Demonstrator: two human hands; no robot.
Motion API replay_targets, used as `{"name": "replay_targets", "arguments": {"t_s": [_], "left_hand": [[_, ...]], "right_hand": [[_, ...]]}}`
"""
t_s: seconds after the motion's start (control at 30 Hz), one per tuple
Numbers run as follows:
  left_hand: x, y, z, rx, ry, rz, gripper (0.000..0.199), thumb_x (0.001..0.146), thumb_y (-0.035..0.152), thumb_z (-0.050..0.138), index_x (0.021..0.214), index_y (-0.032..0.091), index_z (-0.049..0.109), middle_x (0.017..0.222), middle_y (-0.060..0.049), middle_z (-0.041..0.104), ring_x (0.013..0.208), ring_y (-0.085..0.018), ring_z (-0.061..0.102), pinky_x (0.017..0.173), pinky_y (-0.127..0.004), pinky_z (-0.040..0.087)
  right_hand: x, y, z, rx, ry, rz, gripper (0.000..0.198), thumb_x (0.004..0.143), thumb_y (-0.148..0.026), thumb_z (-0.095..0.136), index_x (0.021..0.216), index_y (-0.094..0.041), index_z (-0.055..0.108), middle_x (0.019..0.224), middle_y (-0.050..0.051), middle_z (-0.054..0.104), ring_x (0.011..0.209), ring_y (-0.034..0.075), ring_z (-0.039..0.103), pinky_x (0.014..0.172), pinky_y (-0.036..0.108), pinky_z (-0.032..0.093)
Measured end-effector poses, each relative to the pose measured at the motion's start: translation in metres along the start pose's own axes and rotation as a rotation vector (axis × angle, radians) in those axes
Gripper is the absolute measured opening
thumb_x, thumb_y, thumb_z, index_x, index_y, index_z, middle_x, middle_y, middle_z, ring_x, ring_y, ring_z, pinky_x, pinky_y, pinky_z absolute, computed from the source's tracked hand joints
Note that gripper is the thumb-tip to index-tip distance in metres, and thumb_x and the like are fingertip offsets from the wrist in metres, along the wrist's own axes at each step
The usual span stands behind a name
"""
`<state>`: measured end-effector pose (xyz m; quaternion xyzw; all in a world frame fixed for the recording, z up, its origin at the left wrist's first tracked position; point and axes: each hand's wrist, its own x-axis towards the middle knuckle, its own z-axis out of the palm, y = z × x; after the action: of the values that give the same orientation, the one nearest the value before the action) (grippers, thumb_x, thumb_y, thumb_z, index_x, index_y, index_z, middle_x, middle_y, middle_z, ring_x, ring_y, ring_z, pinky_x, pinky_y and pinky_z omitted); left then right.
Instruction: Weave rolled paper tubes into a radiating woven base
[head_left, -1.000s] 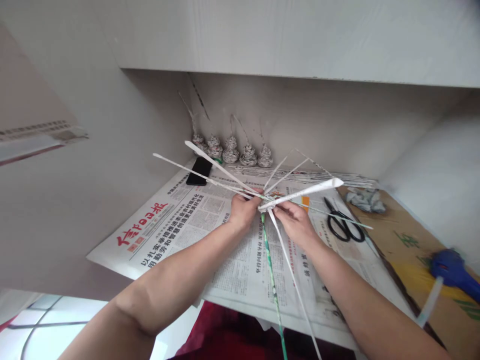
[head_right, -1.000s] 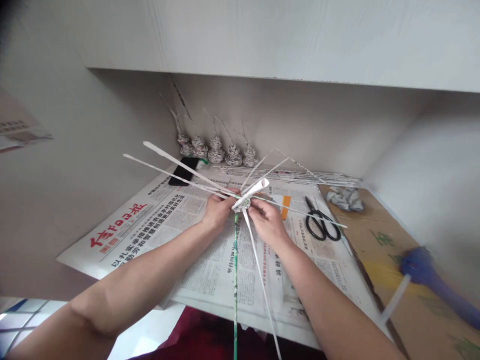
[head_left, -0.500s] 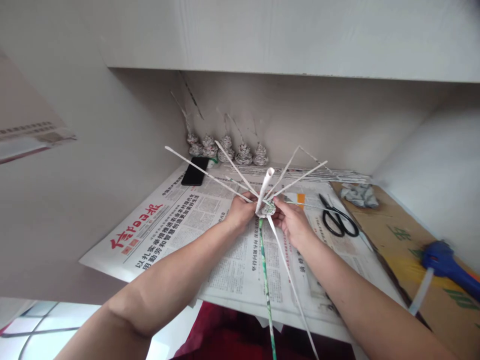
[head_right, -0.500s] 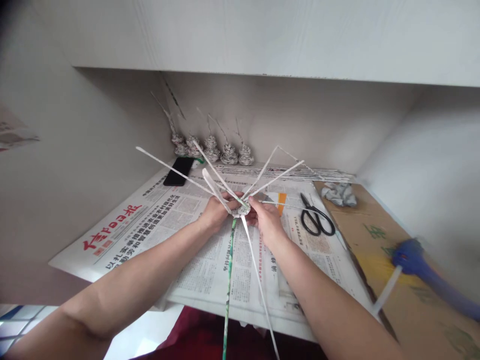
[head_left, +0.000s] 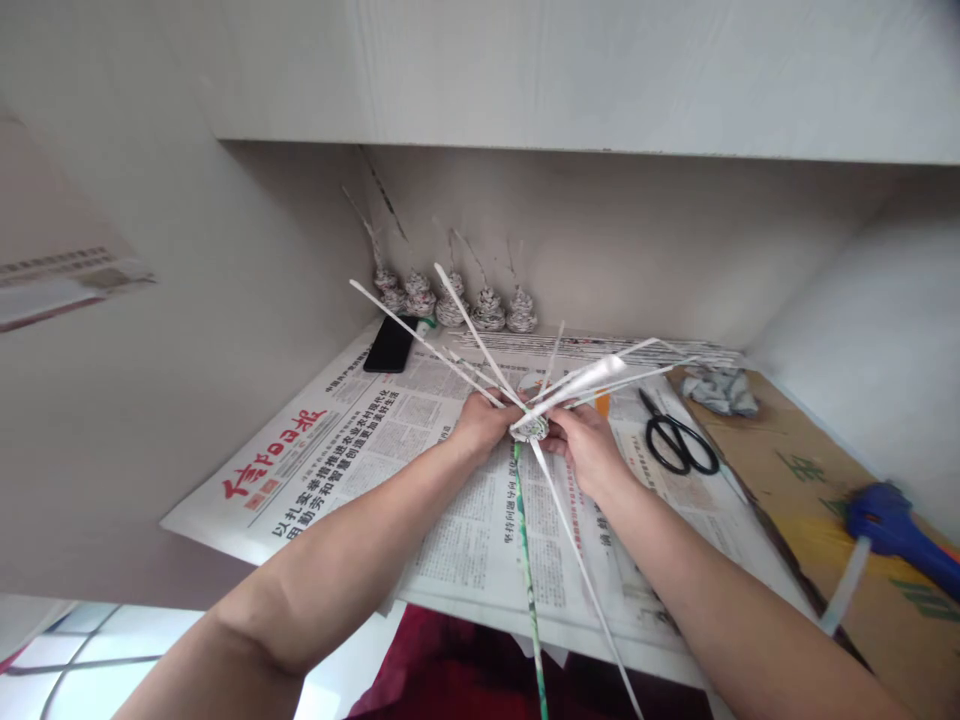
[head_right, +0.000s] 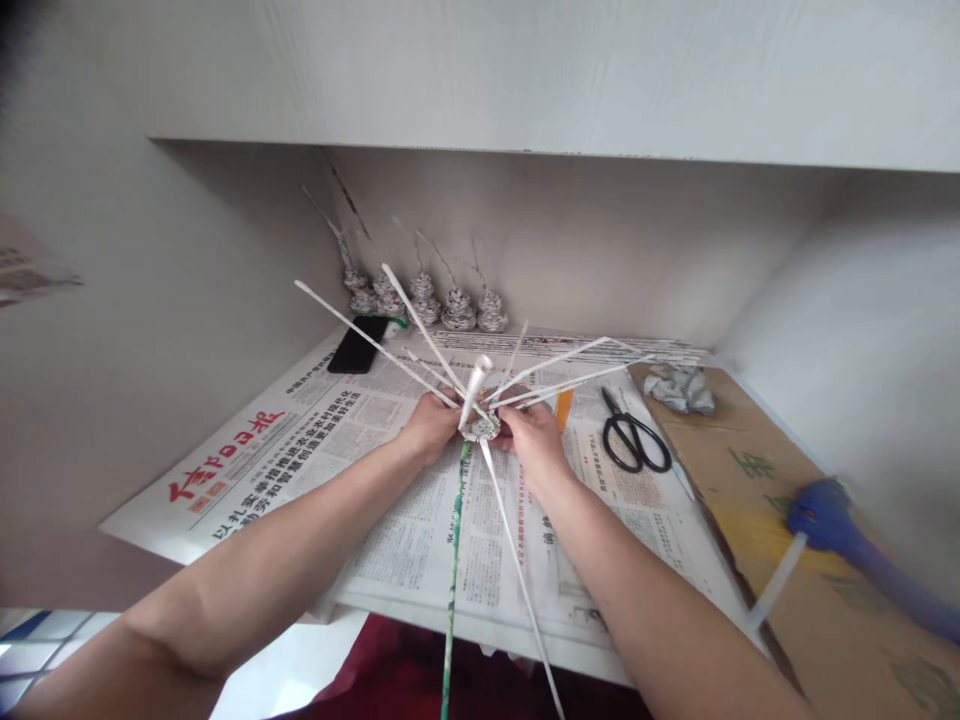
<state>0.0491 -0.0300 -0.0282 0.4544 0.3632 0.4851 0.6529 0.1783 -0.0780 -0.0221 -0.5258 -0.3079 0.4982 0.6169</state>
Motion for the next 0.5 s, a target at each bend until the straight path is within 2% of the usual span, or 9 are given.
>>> {"name": "replay_targets", "arguments": {"t_s": [0.13, 0.23, 0.3, 0.4, 0.5], "left_hand": [[0.0012, 0.0019, -0.0003, -0.001, 0.057, -0.014, 0.032, 0.048, 0.022, 0.083, 0.076, 0.011, 0.072, 0.065, -0.005, 0.069, 0.054, -0.014, 0.059, 0.056, -0.028, 0.048], [0.0014, 0.0018, -0.0002, -0.013, 0.059, -0.009, 0.032, 0.047, 0.021, 0.083, 0.075, 0.011, 0.072, 0.064, -0.005, 0.069, 0.055, -0.015, 0.06, 0.058, -0.028, 0.05], [0.0017, 0.0006, -0.0001, -0.018, 0.04, 0.007, 0.03, 0.047, 0.021, 0.083, 0.073, 0.011, 0.072, 0.064, -0.004, 0.069, 0.057, -0.015, 0.061, 0.06, -0.028, 0.05], [0.0024, -0.0016, -0.0001, -0.028, 0.02, 0.019, 0.03, 0.047, 0.022, 0.084, 0.072, 0.011, 0.072, 0.065, -0.004, 0.069, 0.057, -0.015, 0.061, 0.059, -0.027, 0.049], [0.0028, -0.0026, 0.0002, -0.04, 0.04, 0.004, 0.033, 0.046, 0.024, 0.085, 0.074, 0.011, 0.072, 0.063, -0.003, 0.068, 0.055, -0.014, 0.06, 0.057, -0.027, 0.048]], "right_hand": [[-0.002, -0.0041, -0.0013, 0.098, 0.044, -0.009, 0.02, 0.061, -0.024, 0.074, 0.074, -0.019, 0.059, 0.066, 0.0, 0.067, 0.06, 0.015, 0.063, 0.053, 0.026, 0.053], [-0.0033, -0.0034, -0.0018, 0.016, 0.047, -0.119, 0.019, 0.062, -0.028, 0.075, 0.072, -0.019, 0.061, 0.067, 0.0, 0.067, 0.062, 0.015, 0.063, 0.05, 0.024, 0.049], [-0.0031, -0.0018, -0.0019, -0.044, 0.039, -0.156, 0.022, 0.062, -0.031, 0.075, 0.077, -0.019, 0.065, 0.069, 0.0, 0.067, 0.063, 0.014, 0.063, 0.05, 0.022, 0.048], [-0.0015, -0.0008, -0.002, -0.092, 0.051, -0.118, 0.025, 0.063, -0.031, 0.073, 0.084, -0.018, 0.068, 0.068, 0.0, 0.068, 0.061, 0.014, 0.062, 0.049, 0.021, 0.046], [-0.0006, -0.0029, -0.0019, -0.112, 0.069, -0.04, 0.018, 0.063, -0.03, 0.071, 0.074, -0.016, 0.067, 0.063, 0.002, 0.066, 0.057, 0.013, 0.061, 0.046, 0.021, 0.046]]}}
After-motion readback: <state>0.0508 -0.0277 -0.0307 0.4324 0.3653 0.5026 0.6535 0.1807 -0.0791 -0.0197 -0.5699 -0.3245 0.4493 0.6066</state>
